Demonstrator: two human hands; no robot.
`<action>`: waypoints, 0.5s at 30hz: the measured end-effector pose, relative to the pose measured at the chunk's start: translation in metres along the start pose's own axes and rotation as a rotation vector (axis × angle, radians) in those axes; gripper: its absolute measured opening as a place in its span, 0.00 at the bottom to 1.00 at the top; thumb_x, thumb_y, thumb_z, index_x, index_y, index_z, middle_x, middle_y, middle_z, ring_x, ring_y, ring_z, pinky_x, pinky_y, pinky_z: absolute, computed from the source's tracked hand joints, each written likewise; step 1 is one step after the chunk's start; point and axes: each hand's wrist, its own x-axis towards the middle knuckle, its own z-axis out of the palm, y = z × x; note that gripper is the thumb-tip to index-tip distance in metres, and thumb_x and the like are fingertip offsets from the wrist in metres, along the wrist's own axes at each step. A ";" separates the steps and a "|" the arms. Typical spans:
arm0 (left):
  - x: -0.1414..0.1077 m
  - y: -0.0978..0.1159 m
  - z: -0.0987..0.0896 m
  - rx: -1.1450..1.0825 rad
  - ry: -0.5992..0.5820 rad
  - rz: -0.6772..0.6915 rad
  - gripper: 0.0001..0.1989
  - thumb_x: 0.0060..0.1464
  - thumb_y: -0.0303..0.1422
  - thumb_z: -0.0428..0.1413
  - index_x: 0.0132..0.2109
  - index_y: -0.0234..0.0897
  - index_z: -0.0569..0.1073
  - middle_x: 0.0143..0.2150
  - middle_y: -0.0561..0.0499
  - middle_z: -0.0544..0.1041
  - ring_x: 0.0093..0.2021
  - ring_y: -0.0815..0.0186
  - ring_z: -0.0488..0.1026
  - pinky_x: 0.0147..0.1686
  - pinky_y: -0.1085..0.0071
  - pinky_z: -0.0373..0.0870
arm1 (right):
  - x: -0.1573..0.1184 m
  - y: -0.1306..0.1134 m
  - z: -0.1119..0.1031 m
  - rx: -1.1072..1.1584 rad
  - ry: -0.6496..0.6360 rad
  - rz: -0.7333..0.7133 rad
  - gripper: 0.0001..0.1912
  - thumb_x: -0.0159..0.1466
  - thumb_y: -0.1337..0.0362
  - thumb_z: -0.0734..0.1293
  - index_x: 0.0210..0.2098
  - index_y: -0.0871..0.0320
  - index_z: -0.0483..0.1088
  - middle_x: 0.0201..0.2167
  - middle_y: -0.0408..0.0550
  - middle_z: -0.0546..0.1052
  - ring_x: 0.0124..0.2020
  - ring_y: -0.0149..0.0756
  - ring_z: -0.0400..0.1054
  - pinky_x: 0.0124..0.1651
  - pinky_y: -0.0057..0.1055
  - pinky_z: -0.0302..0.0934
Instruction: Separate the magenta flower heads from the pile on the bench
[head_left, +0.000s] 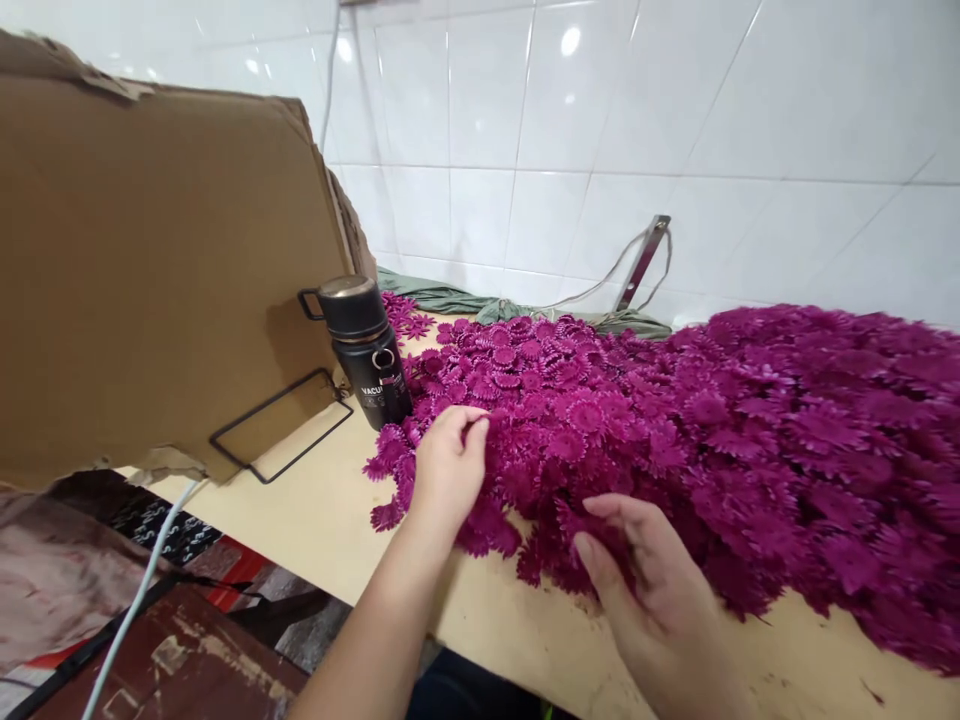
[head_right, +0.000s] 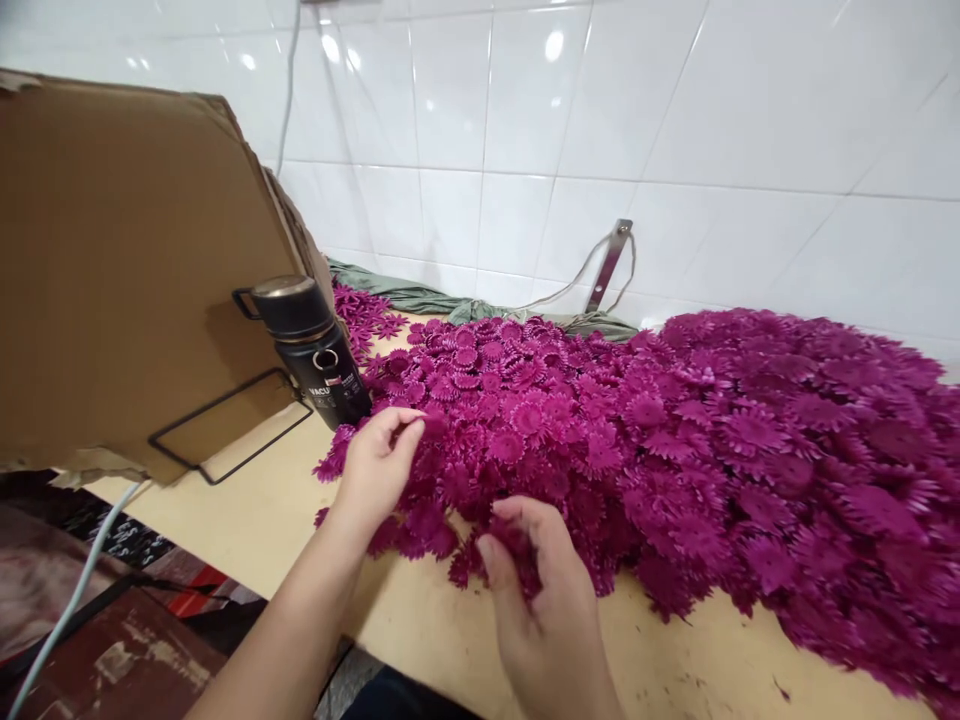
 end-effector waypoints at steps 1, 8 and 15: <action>0.002 0.000 -0.002 0.067 -0.062 0.057 0.11 0.51 0.23 0.48 0.37 0.37 0.73 0.38 0.49 0.76 0.40 0.63 0.73 0.45 0.66 0.68 | 0.005 0.005 -0.001 -0.046 -0.017 -0.017 0.06 0.61 0.62 0.62 0.39 0.54 0.66 0.31 0.46 0.74 0.32 0.36 0.70 0.35 0.31 0.67; 0.047 -0.015 -0.002 0.545 -0.161 0.138 0.22 0.48 0.18 0.45 0.45 0.37 0.75 0.47 0.47 0.74 0.48 0.63 0.71 0.53 0.67 0.65 | 0.036 0.030 -0.012 -0.422 0.115 -0.224 0.14 0.60 0.60 0.61 0.43 0.56 0.71 0.45 0.56 0.71 0.48 0.50 0.63 0.50 0.52 0.58; 0.089 -0.032 0.009 0.728 -0.219 0.170 0.15 0.47 0.21 0.50 0.36 0.38 0.78 0.44 0.40 0.74 0.50 0.51 0.65 0.49 0.57 0.62 | 0.020 0.039 -0.043 -0.364 0.136 -0.180 0.10 0.61 0.59 0.62 0.37 0.53 0.73 0.40 0.54 0.74 0.44 0.47 0.66 0.48 0.50 0.59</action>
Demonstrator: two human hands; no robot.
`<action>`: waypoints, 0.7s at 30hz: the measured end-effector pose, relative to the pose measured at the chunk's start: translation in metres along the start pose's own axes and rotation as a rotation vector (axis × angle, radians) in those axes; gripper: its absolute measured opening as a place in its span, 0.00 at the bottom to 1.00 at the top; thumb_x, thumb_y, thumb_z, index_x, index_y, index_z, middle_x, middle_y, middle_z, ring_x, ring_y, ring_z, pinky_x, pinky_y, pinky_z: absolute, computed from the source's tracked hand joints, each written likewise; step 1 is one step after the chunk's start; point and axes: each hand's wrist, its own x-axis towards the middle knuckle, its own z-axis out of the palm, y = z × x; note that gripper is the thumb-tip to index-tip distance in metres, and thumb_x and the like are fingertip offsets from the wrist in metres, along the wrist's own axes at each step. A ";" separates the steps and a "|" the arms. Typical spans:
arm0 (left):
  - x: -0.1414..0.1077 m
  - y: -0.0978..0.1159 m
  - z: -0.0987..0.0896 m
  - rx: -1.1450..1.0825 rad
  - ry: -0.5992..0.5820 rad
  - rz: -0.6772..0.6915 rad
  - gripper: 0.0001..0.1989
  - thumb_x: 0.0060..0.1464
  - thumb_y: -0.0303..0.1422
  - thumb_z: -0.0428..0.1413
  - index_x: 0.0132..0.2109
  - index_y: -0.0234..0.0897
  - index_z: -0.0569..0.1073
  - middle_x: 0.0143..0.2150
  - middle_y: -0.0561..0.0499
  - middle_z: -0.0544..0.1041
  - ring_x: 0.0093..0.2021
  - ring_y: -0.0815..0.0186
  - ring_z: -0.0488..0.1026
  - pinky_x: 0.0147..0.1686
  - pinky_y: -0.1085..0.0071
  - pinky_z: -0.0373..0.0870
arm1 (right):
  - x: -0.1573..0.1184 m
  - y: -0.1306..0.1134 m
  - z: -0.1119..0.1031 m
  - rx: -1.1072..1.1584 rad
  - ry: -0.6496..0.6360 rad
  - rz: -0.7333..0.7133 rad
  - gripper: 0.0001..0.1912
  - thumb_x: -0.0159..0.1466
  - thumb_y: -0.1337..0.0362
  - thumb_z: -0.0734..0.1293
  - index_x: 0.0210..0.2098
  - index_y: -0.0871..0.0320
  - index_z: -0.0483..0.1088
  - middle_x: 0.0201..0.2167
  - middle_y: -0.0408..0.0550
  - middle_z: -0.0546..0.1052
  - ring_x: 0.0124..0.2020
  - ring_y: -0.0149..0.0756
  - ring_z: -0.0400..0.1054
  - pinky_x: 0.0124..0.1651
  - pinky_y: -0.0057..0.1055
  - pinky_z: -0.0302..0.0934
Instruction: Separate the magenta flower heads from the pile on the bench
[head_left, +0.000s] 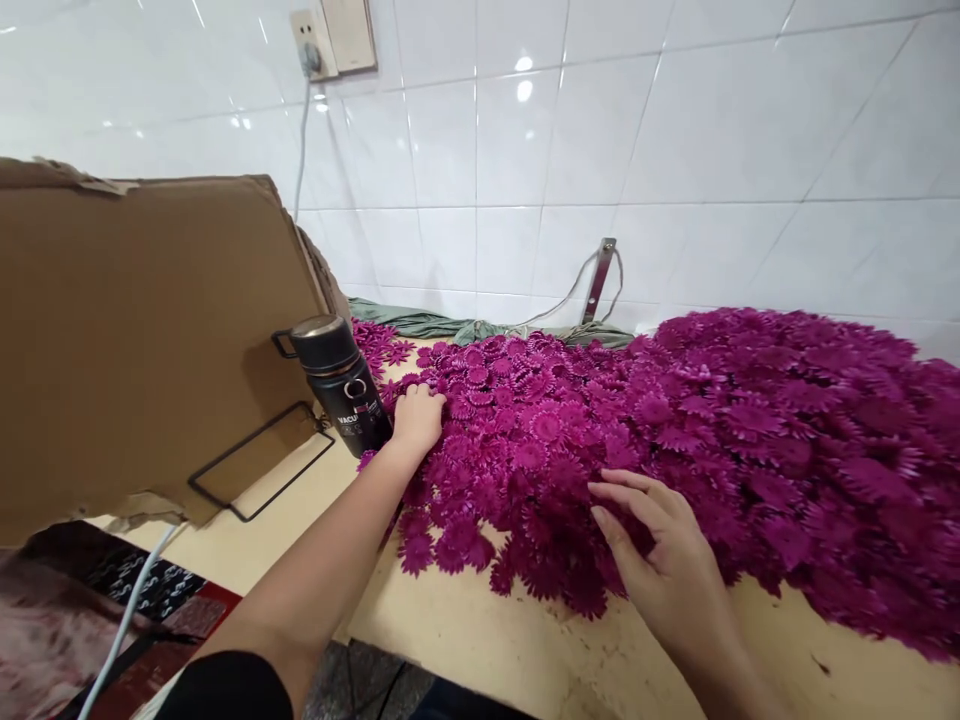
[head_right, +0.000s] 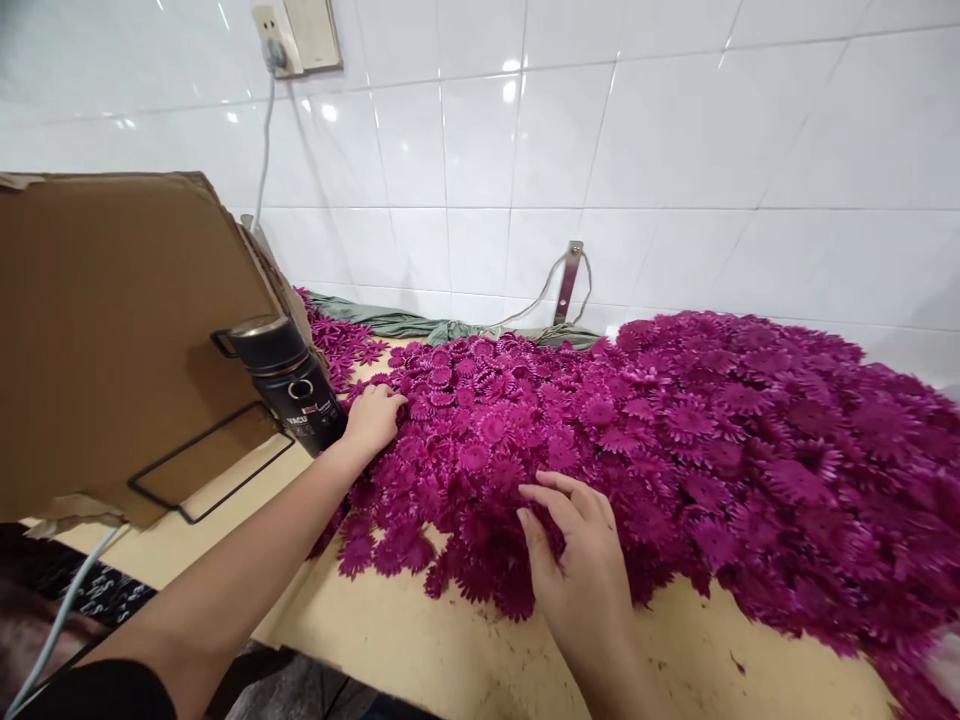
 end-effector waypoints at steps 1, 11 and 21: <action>0.002 0.001 0.000 0.007 0.003 0.000 0.13 0.48 0.22 0.50 0.34 0.39 0.78 0.44 0.40 0.74 0.51 0.51 0.65 0.50 0.56 0.61 | -0.003 0.003 -0.004 0.009 0.005 0.020 0.10 0.61 0.59 0.62 0.36 0.53 0.73 0.39 0.53 0.74 0.43 0.47 0.66 0.47 0.49 0.60; 0.024 0.021 -0.041 -0.219 0.111 -0.115 0.10 0.56 0.28 0.48 0.43 0.34 0.70 0.40 0.41 0.76 0.45 0.56 0.72 0.47 0.60 0.64 | -0.007 0.005 -0.017 0.271 -0.004 0.253 0.13 0.58 0.53 0.64 0.34 0.54 0.73 0.34 0.51 0.76 0.36 0.42 0.71 0.40 0.39 0.67; -0.098 0.115 -0.021 -1.049 -0.217 0.064 0.04 0.48 0.24 0.54 0.30 0.36 0.72 0.29 0.53 0.71 0.31 0.70 0.69 0.34 0.73 0.67 | 0.004 -0.024 0.013 0.745 -0.212 0.476 0.21 0.56 0.52 0.67 0.45 0.58 0.69 0.41 0.54 0.77 0.42 0.42 0.72 0.46 0.41 0.68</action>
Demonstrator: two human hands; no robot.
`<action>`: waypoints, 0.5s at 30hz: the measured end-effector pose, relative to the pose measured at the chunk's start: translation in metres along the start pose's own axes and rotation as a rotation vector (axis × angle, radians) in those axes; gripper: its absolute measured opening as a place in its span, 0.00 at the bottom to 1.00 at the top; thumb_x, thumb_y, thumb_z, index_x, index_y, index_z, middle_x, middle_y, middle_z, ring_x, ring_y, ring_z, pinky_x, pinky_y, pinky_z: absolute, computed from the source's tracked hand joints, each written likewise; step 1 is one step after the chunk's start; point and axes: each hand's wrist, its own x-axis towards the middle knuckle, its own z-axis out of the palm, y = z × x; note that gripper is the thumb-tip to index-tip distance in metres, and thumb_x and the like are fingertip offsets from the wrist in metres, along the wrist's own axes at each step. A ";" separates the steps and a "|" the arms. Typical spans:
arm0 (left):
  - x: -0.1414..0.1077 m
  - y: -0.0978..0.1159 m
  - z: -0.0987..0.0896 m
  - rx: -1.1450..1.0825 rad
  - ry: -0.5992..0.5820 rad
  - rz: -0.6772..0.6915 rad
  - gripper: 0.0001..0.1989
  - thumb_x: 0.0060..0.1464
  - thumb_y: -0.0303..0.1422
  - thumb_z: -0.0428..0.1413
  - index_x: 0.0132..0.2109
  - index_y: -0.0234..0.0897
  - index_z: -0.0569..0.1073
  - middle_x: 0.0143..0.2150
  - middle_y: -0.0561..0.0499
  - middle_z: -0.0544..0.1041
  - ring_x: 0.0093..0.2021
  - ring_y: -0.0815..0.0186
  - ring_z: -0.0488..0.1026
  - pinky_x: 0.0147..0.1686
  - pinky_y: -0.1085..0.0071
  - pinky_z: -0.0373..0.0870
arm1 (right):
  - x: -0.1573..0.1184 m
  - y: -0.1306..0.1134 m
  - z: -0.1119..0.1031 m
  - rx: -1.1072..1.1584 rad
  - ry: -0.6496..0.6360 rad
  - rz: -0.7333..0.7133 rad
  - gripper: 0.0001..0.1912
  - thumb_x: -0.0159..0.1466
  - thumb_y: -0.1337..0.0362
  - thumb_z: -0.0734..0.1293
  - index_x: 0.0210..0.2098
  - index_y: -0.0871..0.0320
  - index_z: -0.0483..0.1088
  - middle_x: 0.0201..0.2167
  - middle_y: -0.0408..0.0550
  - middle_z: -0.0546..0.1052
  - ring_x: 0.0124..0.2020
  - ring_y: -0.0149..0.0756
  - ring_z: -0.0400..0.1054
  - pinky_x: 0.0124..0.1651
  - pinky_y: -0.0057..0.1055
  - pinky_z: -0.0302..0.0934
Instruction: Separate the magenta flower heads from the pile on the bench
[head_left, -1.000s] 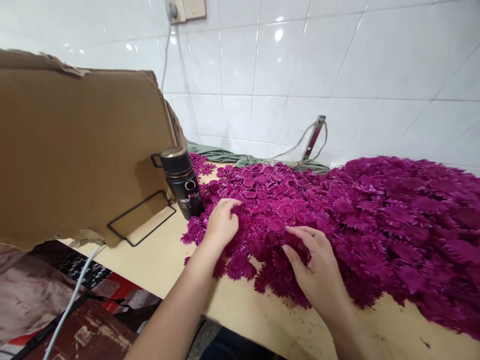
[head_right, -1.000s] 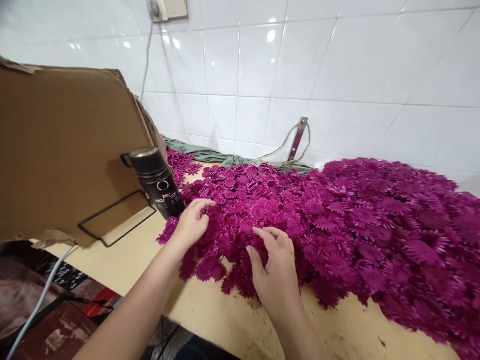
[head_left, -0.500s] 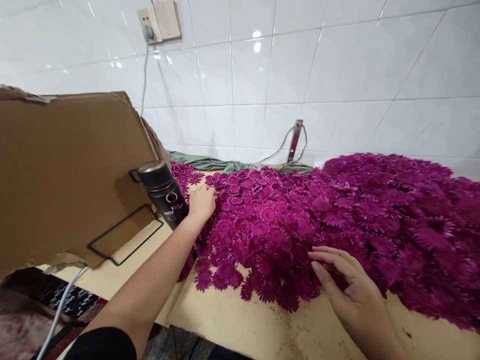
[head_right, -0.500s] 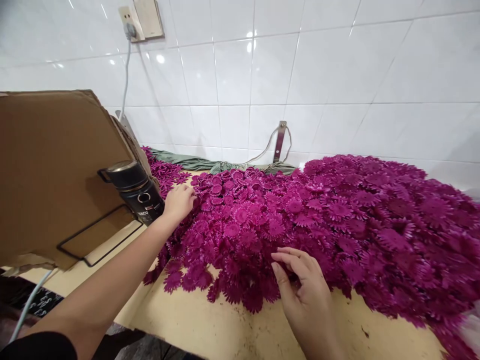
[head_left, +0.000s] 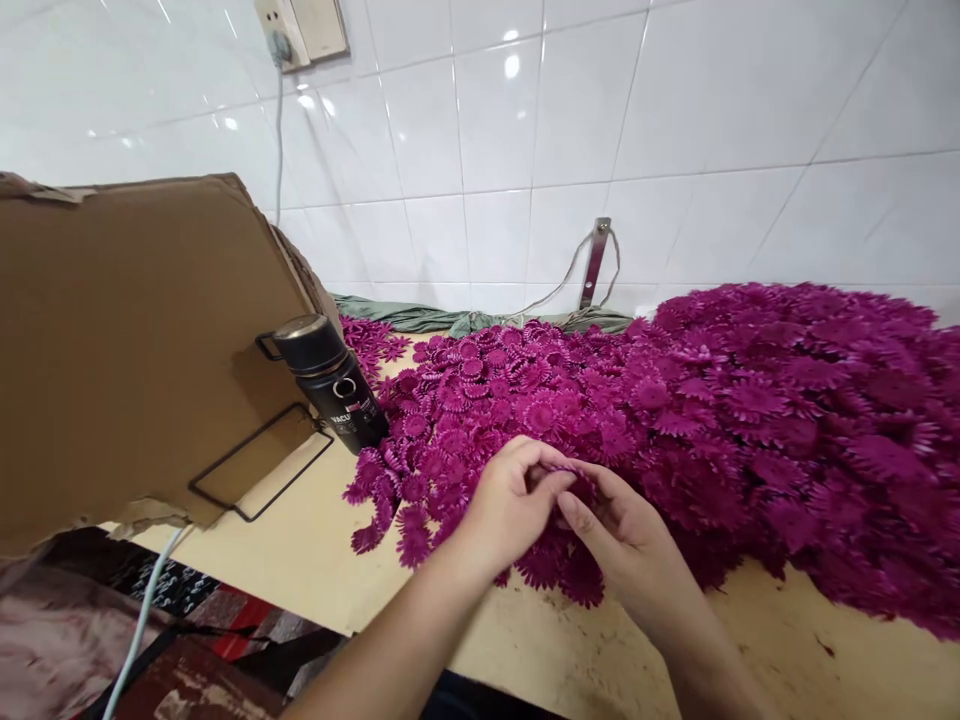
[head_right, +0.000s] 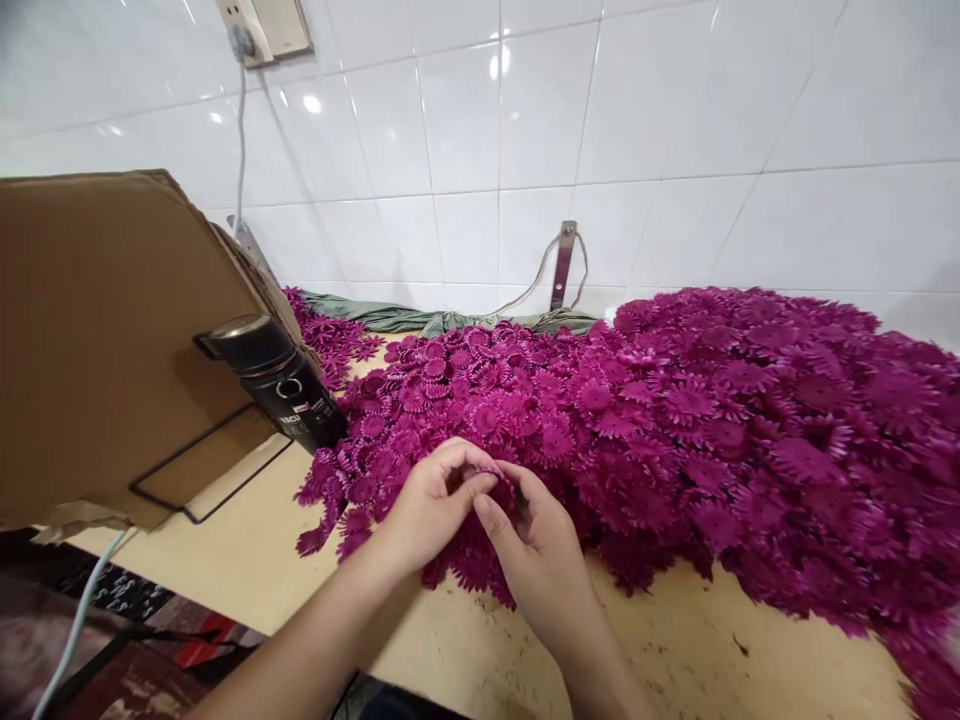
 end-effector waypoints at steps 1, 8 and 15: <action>-0.004 -0.001 0.005 -0.017 0.009 0.000 0.04 0.47 0.24 0.54 0.29 0.37 0.72 0.29 0.54 0.70 0.31 0.70 0.68 0.34 0.73 0.67 | -0.001 0.002 0.000 0.001 0.003 -0.004 0.20 0.56 0.53 0.67 0.43 0.58 0.70 0.41 0.53 0.77 0.42 0.42 0.72 0.46 0.42 0.67; -0.011 -0.013 0.011 -0.041 0.075 -0.048 0.08 0.49 0.26 0.53 0.38 0.38 0.71 0.28 0.55 0.69 0.30 0.69 0.68 0.34 0.73 0.65 | -0.006 0.006 0.001 -0.040 0.134 0.000 0.12 0.55 0.56 0.67 0.32 0.58 0.73 0.27 0.48 0.77 0.31 0.40 0.71 0.36 0.36 0.67; -0.013 -0.017 0.008 0.061 0.095 0.001 0.03 0.50 0.29 0.53 0.32 0.37 0.71 0.28 0.54 0.71 0.31 0.68 0.68 0.35 0.71 0.66 | -0.009 0.003 0.008 -0.185 0.143 -0.021 0.11 0.59 0.57 0.61 0.27 0.58 0.66 0.20 0.42 0.68 0.22 0.31 0.60 0.26 0.28 0.57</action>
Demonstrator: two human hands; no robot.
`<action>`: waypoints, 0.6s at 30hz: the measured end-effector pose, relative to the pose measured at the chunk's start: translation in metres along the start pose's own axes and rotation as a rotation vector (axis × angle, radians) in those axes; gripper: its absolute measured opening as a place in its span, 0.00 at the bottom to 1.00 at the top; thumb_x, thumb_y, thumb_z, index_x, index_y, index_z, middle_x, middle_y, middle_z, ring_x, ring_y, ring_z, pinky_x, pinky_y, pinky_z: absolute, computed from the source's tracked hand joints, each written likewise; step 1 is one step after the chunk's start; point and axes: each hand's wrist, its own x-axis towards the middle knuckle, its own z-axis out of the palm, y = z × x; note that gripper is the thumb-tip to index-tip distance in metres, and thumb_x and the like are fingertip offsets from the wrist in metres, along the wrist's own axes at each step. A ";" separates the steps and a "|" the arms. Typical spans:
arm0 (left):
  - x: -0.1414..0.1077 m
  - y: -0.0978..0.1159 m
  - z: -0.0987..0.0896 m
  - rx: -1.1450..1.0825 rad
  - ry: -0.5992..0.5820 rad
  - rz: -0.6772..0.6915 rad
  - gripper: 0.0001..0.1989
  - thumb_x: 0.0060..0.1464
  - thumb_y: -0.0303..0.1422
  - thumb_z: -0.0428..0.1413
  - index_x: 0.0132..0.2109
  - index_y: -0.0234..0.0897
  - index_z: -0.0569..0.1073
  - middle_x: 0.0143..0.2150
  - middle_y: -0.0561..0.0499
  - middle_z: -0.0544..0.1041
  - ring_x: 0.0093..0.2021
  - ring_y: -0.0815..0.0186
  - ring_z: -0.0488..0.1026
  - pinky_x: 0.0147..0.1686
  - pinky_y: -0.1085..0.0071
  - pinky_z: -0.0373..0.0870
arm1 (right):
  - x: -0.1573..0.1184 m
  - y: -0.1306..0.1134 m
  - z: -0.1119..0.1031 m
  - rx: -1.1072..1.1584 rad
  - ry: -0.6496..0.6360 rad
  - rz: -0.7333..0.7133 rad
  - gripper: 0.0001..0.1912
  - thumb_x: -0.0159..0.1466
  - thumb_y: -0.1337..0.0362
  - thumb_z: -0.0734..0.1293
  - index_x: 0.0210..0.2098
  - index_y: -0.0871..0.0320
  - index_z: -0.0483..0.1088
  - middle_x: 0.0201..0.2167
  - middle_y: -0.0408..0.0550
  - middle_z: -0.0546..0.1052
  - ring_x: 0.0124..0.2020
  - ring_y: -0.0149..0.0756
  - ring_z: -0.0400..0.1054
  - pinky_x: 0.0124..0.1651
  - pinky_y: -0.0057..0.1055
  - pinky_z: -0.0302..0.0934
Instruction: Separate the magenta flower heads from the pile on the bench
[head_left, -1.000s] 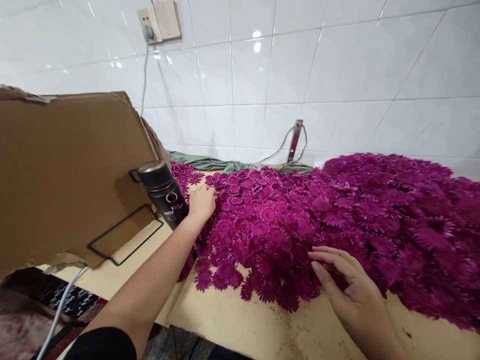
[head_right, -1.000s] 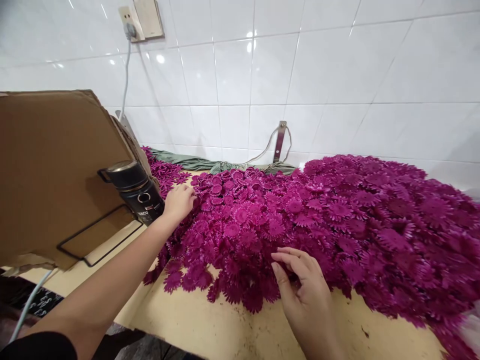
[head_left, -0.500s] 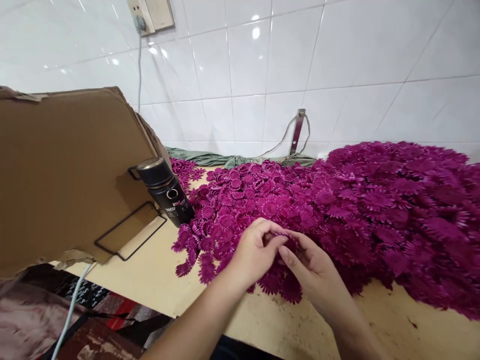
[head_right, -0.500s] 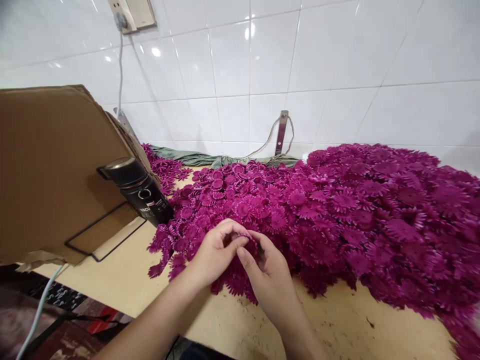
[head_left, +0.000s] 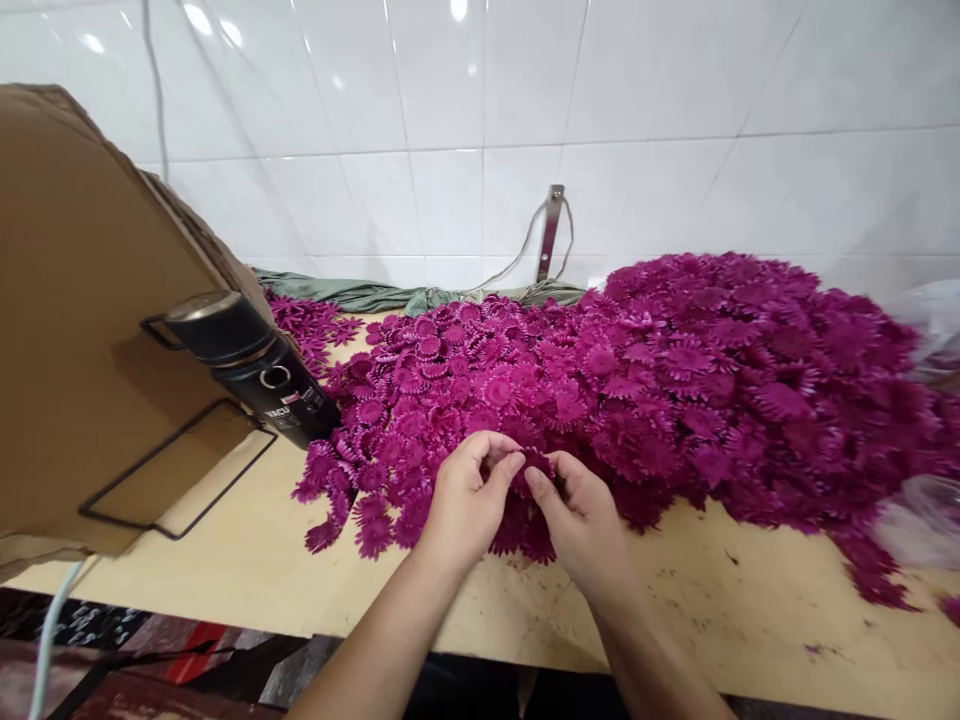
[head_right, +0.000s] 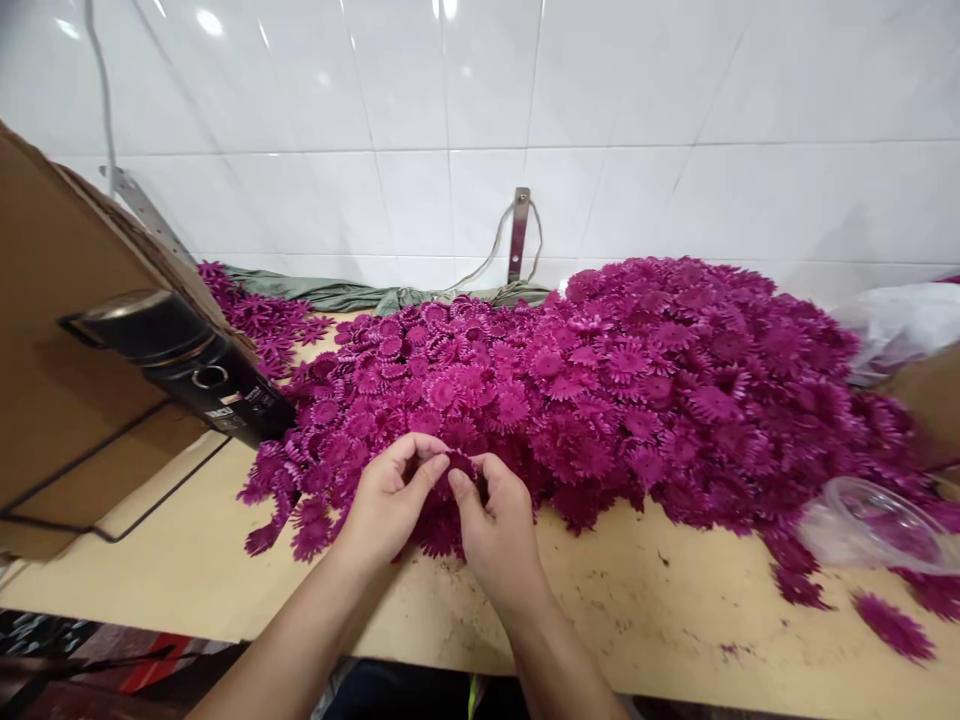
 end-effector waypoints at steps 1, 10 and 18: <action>-0.001 0.000 0.000 0.050 0.035 0.056 0.03 0.50 0.29 0.53 0.33 0.37 0.71 0.29 0.53 0.70 0.32 0.67 0.68 0.35 0.71 0.66 | 0.000 0.001 -0.001 -0.012 0.006 -0.001 0.11 0.59 0.57 0.61 0.26 0.58 0.64 0.20 0.41 0.66 0.22 0.30 0.58 0.25 0.27 0.56; -0.004 0.005 0.002 0.287 -0.141 0.328 0.10 0.54 0.28 0.51 0.39 0.40 0.76 0.39 0.47 0.76 0.41 0.62 0.72 0.44 0.64 0.68 | 0.005 0.009 -0.013 -0.005 0.061 0.028 0.17 0.61 0.54 0.59 0.21 0.55 0.54 0.18 0.37 0.56 0.20 0.27 0.51 0.22 0.26 0.49; 0.000 0.007 0.013 0.213 -0.237 0.209 0.07 0.53 0.28 0.51 0.38 0.39 0.73 0.38 0.49 0.77 0.39 0.63 0.73 0.41 0.67 0.68 | 0.002 0.006 -0.023 -0.188 0.107 -0.043 0.18 0.63 0.56 0.57 0.20 0.55 0.52 0.17 0.37 0.56 0.20 0.28 0.51 0.24 0.28 0.48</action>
